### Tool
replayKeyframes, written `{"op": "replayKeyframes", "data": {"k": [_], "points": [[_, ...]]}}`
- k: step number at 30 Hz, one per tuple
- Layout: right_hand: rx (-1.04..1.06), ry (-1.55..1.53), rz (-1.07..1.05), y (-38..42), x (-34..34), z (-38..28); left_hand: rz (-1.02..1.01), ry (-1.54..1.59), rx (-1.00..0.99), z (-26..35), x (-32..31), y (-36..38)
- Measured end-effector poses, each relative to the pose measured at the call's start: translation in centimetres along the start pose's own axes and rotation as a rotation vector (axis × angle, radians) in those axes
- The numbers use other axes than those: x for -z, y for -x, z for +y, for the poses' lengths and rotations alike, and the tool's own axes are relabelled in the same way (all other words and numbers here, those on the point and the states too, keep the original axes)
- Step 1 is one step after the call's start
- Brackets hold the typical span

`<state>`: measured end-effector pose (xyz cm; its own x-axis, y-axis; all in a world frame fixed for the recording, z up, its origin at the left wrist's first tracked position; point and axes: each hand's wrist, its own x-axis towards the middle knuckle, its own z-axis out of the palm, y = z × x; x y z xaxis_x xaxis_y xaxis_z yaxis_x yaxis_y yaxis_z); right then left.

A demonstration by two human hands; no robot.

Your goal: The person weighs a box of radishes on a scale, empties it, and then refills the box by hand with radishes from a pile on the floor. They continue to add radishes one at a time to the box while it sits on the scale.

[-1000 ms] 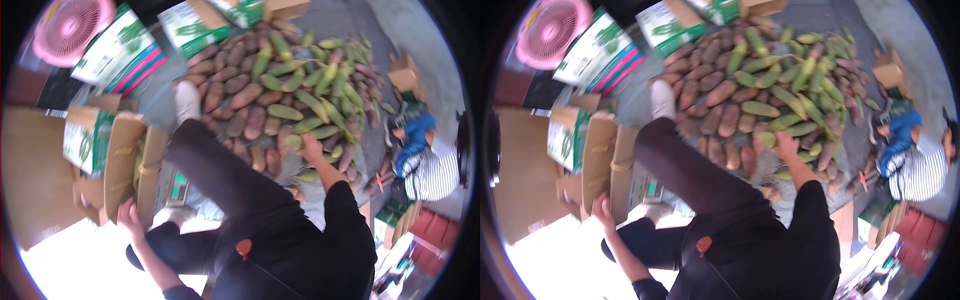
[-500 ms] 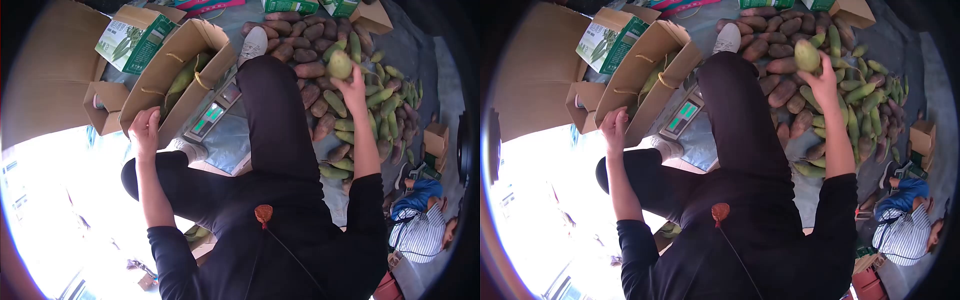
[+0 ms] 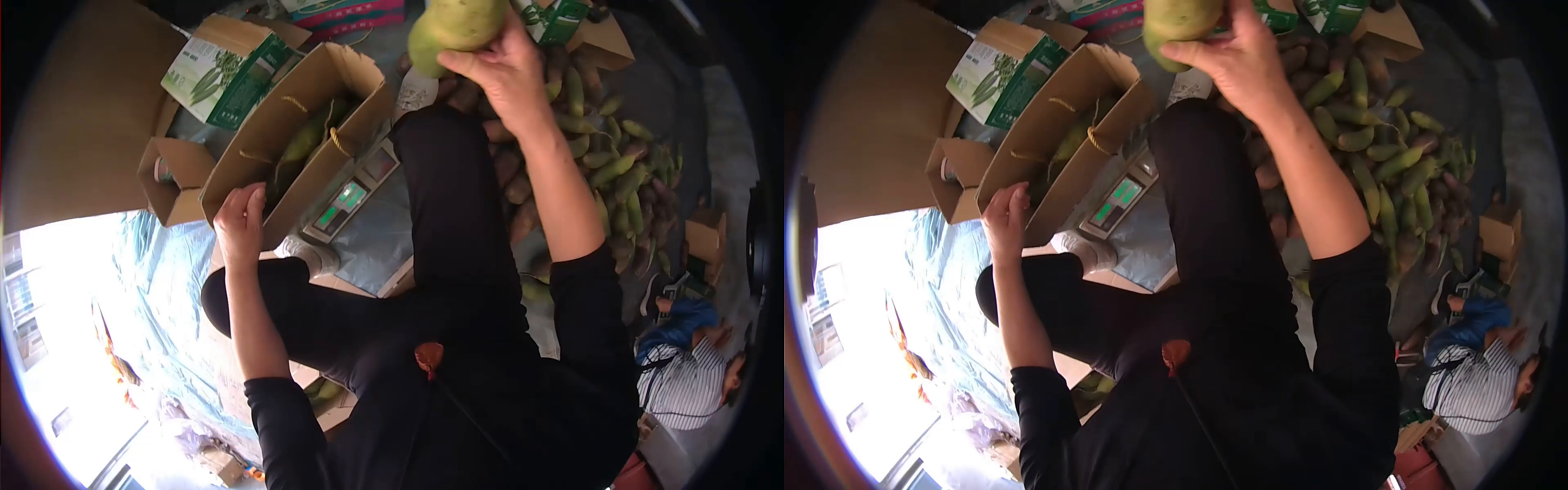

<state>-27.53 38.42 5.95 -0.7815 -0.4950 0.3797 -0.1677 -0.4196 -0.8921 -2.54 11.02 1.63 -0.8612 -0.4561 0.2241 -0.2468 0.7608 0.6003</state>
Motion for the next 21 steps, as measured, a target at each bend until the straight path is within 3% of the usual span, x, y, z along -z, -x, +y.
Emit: {"op": "replayKeyframes", "data": {"k": [2, 4, 5, 10, 14, 18, 21], "points": [[-0.041, -0.127, -0.008, -0.6, -1.3, -0.1, -0.004, 0.056, 0.043, -0.1, 0.1, 0.2], [-0.141, 0.003, 0.083, -0.6, -1.7, -0.6, -0.008, 0.075, 0.064, -0.9, 0.0, 0.4], [0.048, 0.347, 0.160, -0.6, -1.6, -0.7, -0.012, 0.057, 0.025, -0.7, 0.2, 0.4], [0.041, 0.313, 0.206, 1.2, 1.8, 0.9, -0.019, 0.030, -0.016, -1.5, 0.2, 0.6], [-0.161, 0.168, 0.435, 7.2, 6.8, 2.9, -0.012, 0.060, -0.030, -2.0, 0.2, 1.0], [-0.449, 0.315, 0.675, 16.2, 11.7, 6.5, -0.018, 0.103, 0.004, -3.4, 0.3, 1.1], [-0.785, 0.411, 0.854, 23.3, 13.9, 8.9, -0.017, 0.116, 0.016, -3.1, 0.0, 1.1]]}}
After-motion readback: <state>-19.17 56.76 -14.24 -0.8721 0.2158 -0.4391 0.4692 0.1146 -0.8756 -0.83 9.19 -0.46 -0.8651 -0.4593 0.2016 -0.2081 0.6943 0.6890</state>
